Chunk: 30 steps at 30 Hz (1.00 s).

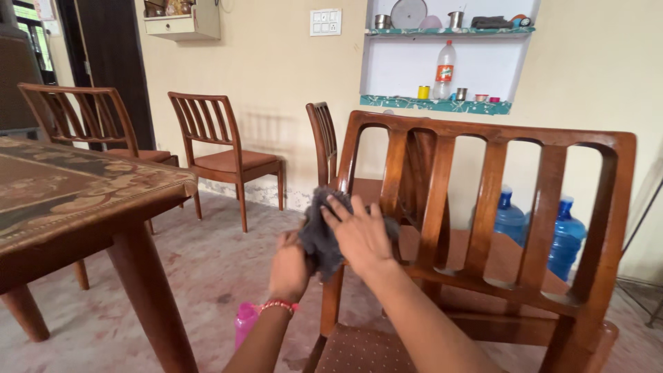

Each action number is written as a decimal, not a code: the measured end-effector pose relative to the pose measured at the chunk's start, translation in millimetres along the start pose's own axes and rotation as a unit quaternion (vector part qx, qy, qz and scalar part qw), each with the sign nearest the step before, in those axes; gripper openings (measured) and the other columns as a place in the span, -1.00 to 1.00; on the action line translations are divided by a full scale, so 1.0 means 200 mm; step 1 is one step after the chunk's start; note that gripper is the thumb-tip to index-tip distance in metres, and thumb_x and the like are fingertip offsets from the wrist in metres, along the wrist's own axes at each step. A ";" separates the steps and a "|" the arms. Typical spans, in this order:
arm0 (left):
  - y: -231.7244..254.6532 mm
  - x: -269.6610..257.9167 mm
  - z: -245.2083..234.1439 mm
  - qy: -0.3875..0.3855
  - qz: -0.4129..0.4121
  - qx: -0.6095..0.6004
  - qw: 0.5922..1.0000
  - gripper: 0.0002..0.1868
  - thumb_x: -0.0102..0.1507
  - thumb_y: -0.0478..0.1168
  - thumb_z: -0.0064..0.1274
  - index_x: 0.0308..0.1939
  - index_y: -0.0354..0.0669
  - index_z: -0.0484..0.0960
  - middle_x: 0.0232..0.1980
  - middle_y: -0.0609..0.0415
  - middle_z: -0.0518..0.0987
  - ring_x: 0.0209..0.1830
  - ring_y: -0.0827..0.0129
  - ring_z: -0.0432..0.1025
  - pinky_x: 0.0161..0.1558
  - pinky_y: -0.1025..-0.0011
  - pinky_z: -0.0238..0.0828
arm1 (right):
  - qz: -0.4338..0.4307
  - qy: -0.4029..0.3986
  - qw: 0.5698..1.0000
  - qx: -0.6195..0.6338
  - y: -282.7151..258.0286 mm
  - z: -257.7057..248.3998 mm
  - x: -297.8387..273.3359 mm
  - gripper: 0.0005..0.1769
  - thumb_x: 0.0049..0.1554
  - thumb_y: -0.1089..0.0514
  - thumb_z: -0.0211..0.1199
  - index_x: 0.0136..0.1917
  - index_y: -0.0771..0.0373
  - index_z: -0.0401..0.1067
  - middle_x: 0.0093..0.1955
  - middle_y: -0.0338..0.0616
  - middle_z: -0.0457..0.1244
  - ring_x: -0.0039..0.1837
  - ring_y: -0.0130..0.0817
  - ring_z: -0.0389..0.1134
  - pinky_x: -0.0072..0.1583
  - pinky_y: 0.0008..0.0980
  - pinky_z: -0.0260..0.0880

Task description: The person wipes the backrest and seat of a wooden chair using a dark cloth. They then move to a wooden dining table and wipe the legs and the underside of the tabletop with the same cloth.

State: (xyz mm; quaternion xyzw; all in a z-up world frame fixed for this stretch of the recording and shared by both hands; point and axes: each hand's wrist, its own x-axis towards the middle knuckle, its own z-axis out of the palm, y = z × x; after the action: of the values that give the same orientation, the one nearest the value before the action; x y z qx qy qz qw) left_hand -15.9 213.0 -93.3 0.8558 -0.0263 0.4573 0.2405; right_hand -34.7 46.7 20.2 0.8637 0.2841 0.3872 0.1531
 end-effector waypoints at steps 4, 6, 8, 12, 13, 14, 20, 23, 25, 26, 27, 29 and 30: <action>-0.15 0.02 0.31 -0.025 -0.139 -0.107 0.984 -0.73 0.03 -0.34 0.26 -0.21 -0.37 0.65 -0.14 -0.36 0.63 -0.05 -0.20 0.54 0.00 0.03 0.51 | -0.006 -0.014 1.000 -0.022 -0.02 0.06 0.01 -0.37 0.13 0.20 0.05 0.46 -0.14 0.28 0.66 -0.48 -0.14 0.37 -0.19 0.11 0.27 0.06 0.21; -0.20 -0.09 0.40 -0.028 -0.152 -0.121 0.981 -0.76 0.01 -0.40 0.20 -0.23 -0.35 0.69 -0.20 -0.34 0.63 -0.11 -0.21 0.53 -0.06 0.00 0.50 | -0.033 -0.047 0.998 -0.025 -0.06 0.11 -0.05 -0.38 0.14 0.19 0.04 0.47 -0.11 0.27 0.67 -0.46 -0.18 0.37 -0.19 0.11 0.28 0.08 0.19; -0.24 -0.20 0.44 -0.032 -0.158 -0.152 0.975 -0.76 -0.01 -0.44 0.15 -0.26 -0.35 0.70 -0.23 -0.32 0.64 -0.14 -0.18 0.55 -0.11 0.02 0.52 | -0.046 -0.063 0.997 -0.022 -0.13 0.16 -0.11 -0.39 0.16 0.20 0.04 0.48 -0.06 0.26 0.68 -0.45 -0.20 0.35 -0.19 0.11 0.27 0.05 0.20; -0.25 -0.26 0.48 -0.027 -0.165 -0.195 0.967 -0.78 -0.02 -0.45 0.11 -0.29 -0.35 0.69 -0.25 -0.29 0.66 -0.16 -0.11 0.60 -0.13 0.10 0.56 | -0.044 -0.062 0.997 -0.024 -0.20 0.20 -0.16 -0.38 0.17 0.22 0.05 0.51 0.04 0.26 0.70 -0.41 -0.18 0.33 -0.18 0.12 0.21 -0.09 0.21; -0.25 -0.27 0.48 -0.025 -0.169 -0.192 0.966 -0.79 -0.01 -0.45 0.10 -0.29 -0.35 0.69 -0.25 -0.29 0.66 -0.17 -0.12 0.60 -0.13 0.10 0.56 | -0.044 -0.063 0.997 -0.028 -0.20 0.21 -0.16 -0.37 0.17 0.22 0.05 0.51 0.06 0.25 0.70 -0.39 -0.17 0.32 -0.17 0.12 0.20 -0.11 0.21; -0.25 -0.28 0.48 -0.017 -0.170 -0.192 0.966 -0.78 -0.02 -0.46 0.10 -0.29 -0.35 0.69 -0.26 -0.30 0.66 -0.17 -0.13 0.59 -0.14 0.09 0.55 | -0.046 -0.067 0.996 -0.038 -0.22 0.22 -0.16 -0.37 0.16 0.22 0.06 0.51 0.07 0.25 0.70 -0.38 -0.17 0.32 -0.17 0.12 0.20 -0.11 0.21; -0.27 -0.39 0.53 -0.011 -0.205 -0.186 0.961 -0.72 -0.03 -0.45 0.11 -0.23 -0.35 0.69 -0.19 -0.33 0.66 -0.11 -0.18 0.56 -0.07 0.08 0.52 | -0.057 -0.036 0.995 -0.073 -0.32 0.37 -0.22 -0.43 0.17 0.15 0.06 0.45 0.17 0.34 0.68 -0.28 -0.10 0.31 -0.19 0.12 0.17 -0.08 0.21; -0.29 -0.46 0.57 -0.130 -0.303 -0.105 0.938 -0.73 0.07 -0.34 0.20 -0.15 -0.32 0.69 -0.11 -0.34 0.66 0.01 -0.13 0.56 0.07 0.10 0.52 | -0.067 -0.061 0.993 -0.073 -0.40 0.48 -0.29 -0.50 0.13 0.12 0.09 0.33 0.18 0.46 0.67 -0.30 -0.09 0.36 -0.18 0.09 0.20 -0.04 0.21; -0.31 -0.54 0.56 -0.179 -0.344 -0.071 0.919 -0.64 0.09 -0.29 0.26 -0.04 -0.25 0.64 -0.02 -0.31 0.65 0.08 -0.10 0.54 0.15 0.09 0.47 | -0.064 -0.095 0.993 -0.029 -0.46 0.55 -0.36 -0.61 0.14 0.14 0.09 0.19 0.15 0.56 0.69 -0.34 -0.12 0.42 -0.12 0.07 0.19 0.00 0.22; -0.33 -0.56 0.55 -0.203 -0.342 -0.051 0.916 -0.67 0.13 -0.27 0.20 -0.02 -0.22 0.65 0.01 -0.29 0.64 0.10 -0.09 0.53 0.16 0.08 0.47 | -0.065 -0.110 0.992 -0.008 -0.49 0.57 -0.39 -0.63 0.14 0.14 0.10 0.16 0.16 0.57 0.68 -0.34 -0.10 0.42 -0.10 0.07 0.20 0.03 0.22; -0.34 -0.60 0.53 -0.227 -0.339 -0.032 0.912 -0.70 0.17 -0.26 0.15 -0.01 -0.18 0.66 0.03 -0.26 0.64 0.12 -0.08 0.52 0.17 0.06 0.47 | -0.066 -0.126 0.990 0.013 -0.51 0.60 -0.42 -0.65 0.15 0.14 0.10 0.13 0.16 0.59 0.67 -0.33 -0.07 0.42 -0.08 0.06 0.21 0.06 0.22; -0.35 -0.61 0.47 -0.264 -0.331 0.000 0.906 -0.71 0.23 -0.24 0.06 0.02 -0.13 0.67 0.06 -0.23 0.63 0.15 -0.07 0.51 0.18 0.03 0.46 | -0.056 -0.160 0.984 0.056 -0.54 0.62 -0.44 -0.68 0.17 0.13 0.11 0.10 0.18 0.62 0.64 -0.32 -0.01 0.42 -0.06 0.07 0.22 0.09 0.22; -0.35 -0.60 0.42 -0.276 -0.325 0.012 0.904 -0.71 0.24 -0.24 0.03 0.03 -0.11 0.67 0.08 -0.21 0.62 0.16 -0.08 0.50 0.18 0.02 0.46 | -0.046 -0.178 0.980 0.078 -0.55 0.61 -0.44 -0.69 0.19 0.14 0.12 0.09 0.19 0.62 0.62 -0.32 0.03 0.43 -0.07 0.07 0.22 0.09 0.23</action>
State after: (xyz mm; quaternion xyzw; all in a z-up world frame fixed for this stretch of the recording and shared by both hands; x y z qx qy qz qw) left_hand -3.5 217.1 -255.3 0.9115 0.1937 0.0994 0.3489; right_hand -31.2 74.4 -164.9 0.9141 0.3211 0.1965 0.1509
